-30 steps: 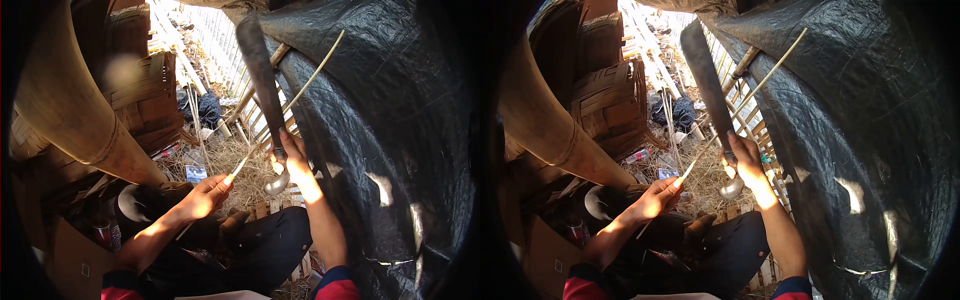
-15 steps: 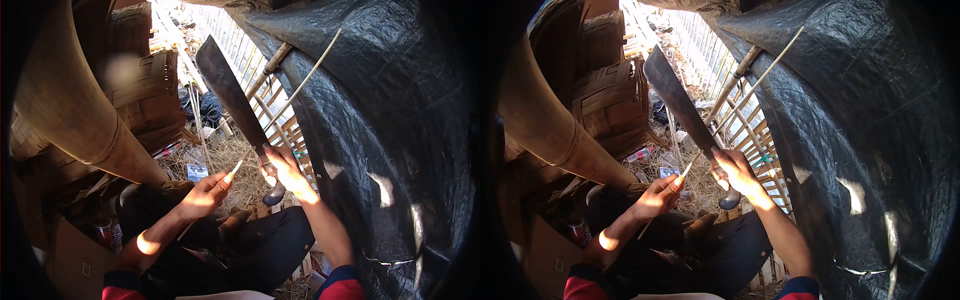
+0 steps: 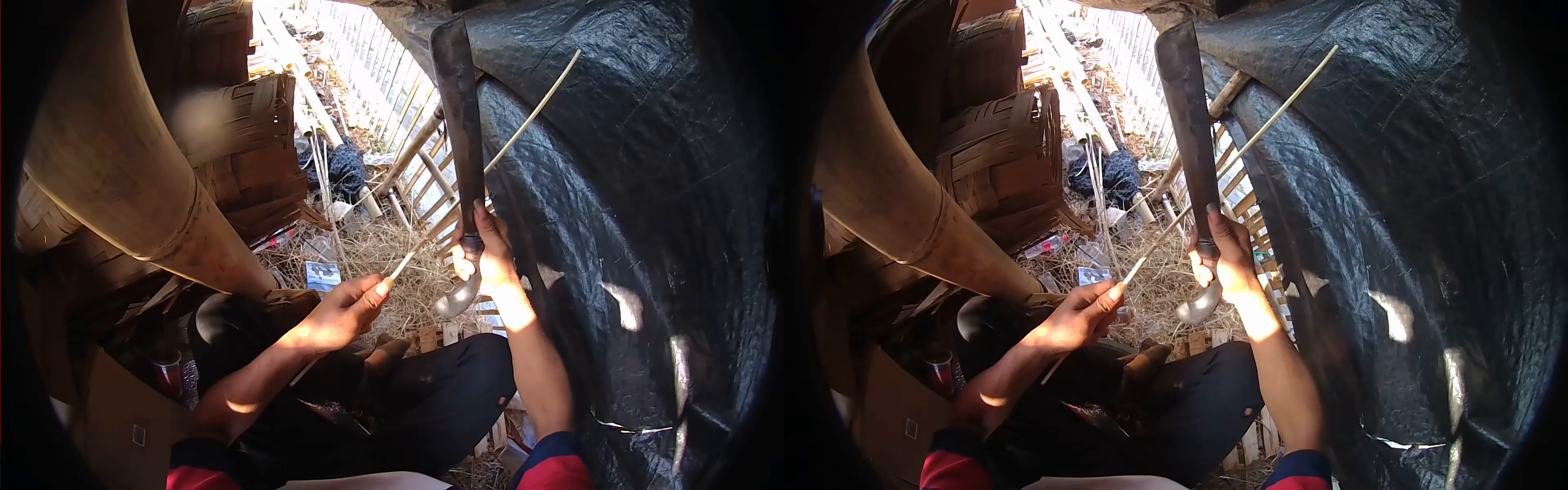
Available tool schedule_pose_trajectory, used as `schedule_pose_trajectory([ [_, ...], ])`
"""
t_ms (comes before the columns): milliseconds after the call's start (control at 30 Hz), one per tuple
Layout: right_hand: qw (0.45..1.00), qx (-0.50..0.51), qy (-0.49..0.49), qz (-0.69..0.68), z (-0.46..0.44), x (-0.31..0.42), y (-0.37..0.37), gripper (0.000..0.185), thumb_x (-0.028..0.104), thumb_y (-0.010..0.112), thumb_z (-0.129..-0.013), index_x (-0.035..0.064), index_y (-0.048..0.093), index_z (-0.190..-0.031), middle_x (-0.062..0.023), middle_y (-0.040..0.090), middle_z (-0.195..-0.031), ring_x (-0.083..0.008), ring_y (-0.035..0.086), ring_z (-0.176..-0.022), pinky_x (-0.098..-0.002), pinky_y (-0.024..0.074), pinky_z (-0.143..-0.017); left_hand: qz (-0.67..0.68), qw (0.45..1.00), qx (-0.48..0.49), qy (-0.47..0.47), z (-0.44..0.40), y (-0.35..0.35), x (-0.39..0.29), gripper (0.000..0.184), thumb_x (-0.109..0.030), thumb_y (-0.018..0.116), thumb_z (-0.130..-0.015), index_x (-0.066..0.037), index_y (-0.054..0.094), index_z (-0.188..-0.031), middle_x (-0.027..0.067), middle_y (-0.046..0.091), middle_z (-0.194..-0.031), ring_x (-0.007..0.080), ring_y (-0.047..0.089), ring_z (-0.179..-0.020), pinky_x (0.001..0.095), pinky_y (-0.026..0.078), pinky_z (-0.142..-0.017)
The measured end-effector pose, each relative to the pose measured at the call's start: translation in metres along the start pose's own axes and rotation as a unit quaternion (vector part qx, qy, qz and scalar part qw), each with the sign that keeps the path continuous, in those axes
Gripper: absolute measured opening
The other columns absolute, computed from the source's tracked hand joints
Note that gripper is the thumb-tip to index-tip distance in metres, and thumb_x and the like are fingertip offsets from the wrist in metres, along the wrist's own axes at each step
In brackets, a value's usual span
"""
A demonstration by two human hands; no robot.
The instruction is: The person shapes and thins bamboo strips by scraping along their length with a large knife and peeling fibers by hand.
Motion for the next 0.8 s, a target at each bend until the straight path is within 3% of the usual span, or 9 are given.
schedule_pose_trajectory([
  [67,0.995,-0.002,0.062,0.078,0.012,-0.005,0.013,0.052,0.050,0.049,-0.095,0.0019,0.055,-0.076,-0.0042,0.050,-0.053,-0.0109,0.046,-0.037,-0.0252,0.0357,-0.034,0.010,1.000,0.005,-0.002,-0.003,0.002,0.000,0.031,-0.036,0.043,-0.101,-0.013,0.046,-0.081,-0.0078,0.032,-0.060,0.0034,0.027,-0.048,0.0212,0.022,-0.042],
  [100,0.989,0.091,0.052,0.106,0.010,-0.015,0.013,0.052,0.051,0.051,-0.093,0.0019,0.056,-0.078,-0.0042,0.052,-0.054,-0.0109,0.047,-0.037,-0.0251,0.0356,-0.034,-0.001,1.000,-0.003,0.001,-0.004,-0.001,0.008,0.031,-0.036,0.043,-0.101,-0.012,0.046,-0.081,-0.0079,0.032,-0.060,0.0034,0.027,-0.048,0.0213,0.022,-0.042],
  [133,0.987,0.098,0.055,0.117,0.007,-0.020,0.010,0.053,0.053,0.052,-0.092,0.0020,0.058,-0.079,-0.0038,0.052,-0.055,-0.0104,0.047,-0.037,-0.0248,0.0354,-0.034,-0.010,1.000,-0.013,0.002,-0.003,-0.004,0.014,0.031,-0.035,0.042,-0.102,-0.012,0.046,-0.081,-0.0080,0.032,-0.060,0.0033,0.027,-0.048,0.0214,0.022,-0.043],
  [267,0.997,0.028,0.019,0.066,-0.004,-0.005,-0.003,0.056,0.056,0.049,-0.092,0.0021,0.056,-0.078,-0.0037,0.052,-0.054,-0.0097,0.047,-0.037,-0.0247,0.0371,-0.033,0.019,1.000,-0.007,-0.008,-0.001,-0.007,0.010,0.031,-0.034,0.042,-0.102,-0.012,0.044,-0.079,-0.0083,0.031,-0.060,0.0030,0.026,-0.049,0.0216,0.021,-0.043],
  [400,0.997,0.030,0.049,0.059,0.007,-0.023,0.005,0.047,0.046,0.050,-0.096,0.0024,0.056,-0.078,-0.0052,0.053,-0.057,-0.0102,0.045,-0.036,-0.0252,0.0373,-0.034,0.032,0.999,-0.009,-0.003,-0.010,0.004,0.008,0.031,-0.035,0.043,-0.102,-0.013,0.044,-0.079,-0.0080,0.030,-0.059,0.0034,0.025,-0.047,0.0217,0.020,-0.042],
  [467,0.987,0.123,0.051,0.095,0.005,-0.027,0.008,0.045,0.041,0.049,-0.098,0.0009,0.056,-0.080,-0.0046,0.052,-0.055,-0.0106,0.044,-0.036,-0.0242,0.0350,-0.035,0.034,0.999,-0.014,-0.035,-0.005,0.001,0.011,0.030,-0.032,0.043,-0.102,-0.011,0.047,-0.080,-0.0087,0.031,-0.059,0.0030,0.026,-0.050,0.0219,0.022,-0.044],
  [600,0.993,0.052,0.012,0.102,-0.002,-0.011,0.006,0.050,0.050,0.054,-0.092,0.0015,0.056,-0.079,-0.0048,0.053,-0.057,-0.0099,0.047,-0.039,-0.0242,0.0370,-0.036,0.064,0.995,-0.076,-0.026,-0.007,-0.006,0.005,0.034,-0.034,0.044,-0.101,-0.011,0.047,-0.077,-0.0079,0.033,-0.058,0.0040,0.028,-0.050,0.0228,0.025,-0.045],
  [667,0.996,0.027,-0.050,0.066,0.002,-0.004,0.003,0.048,0.048,0.058,-0.091,0.0021,0.056,-0.079,-0.0046,0.053,-0.057,-0.0097,0.048,-0.040,-0.0244,0.0375,-0.037,-0.049,0.988,-0.138,0.057,-0.020,-0.017,0.032,0.034,-0.033,0.045,-0.101,-0.013,0.046,-0.074,-0.0091,0.033,-0.058,0.0022,0.026,-0.047,0.0214,0.021,-0.042],
  [800,0.988,-0.047,-0.140,0.048,0.008,0.006,0.004,0.035,0.035,0.061,-0.093,0.0037,0.055,-0.078,-0.0036,0.053,-0.058,-0.0084,0.046,-0.041,-0.0232,0.0365,-0.038,-0.030,0.983,-0.164,0.071,-0.028,-0.018,0.053,0.036,-0.035,0.046,-0.101,-0.010,0.050,-0.075,-0.0075,0.037,-0.059,0.0027,0.032,-0.052,0.0223,0.027,-0.046],
])
Point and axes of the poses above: each hand's wrist, its own z-axis away from the middle knuckle, its own y-axis out of the palm, x = y × z, the point moved 1 cm from there along -z, towards the middle knuckle
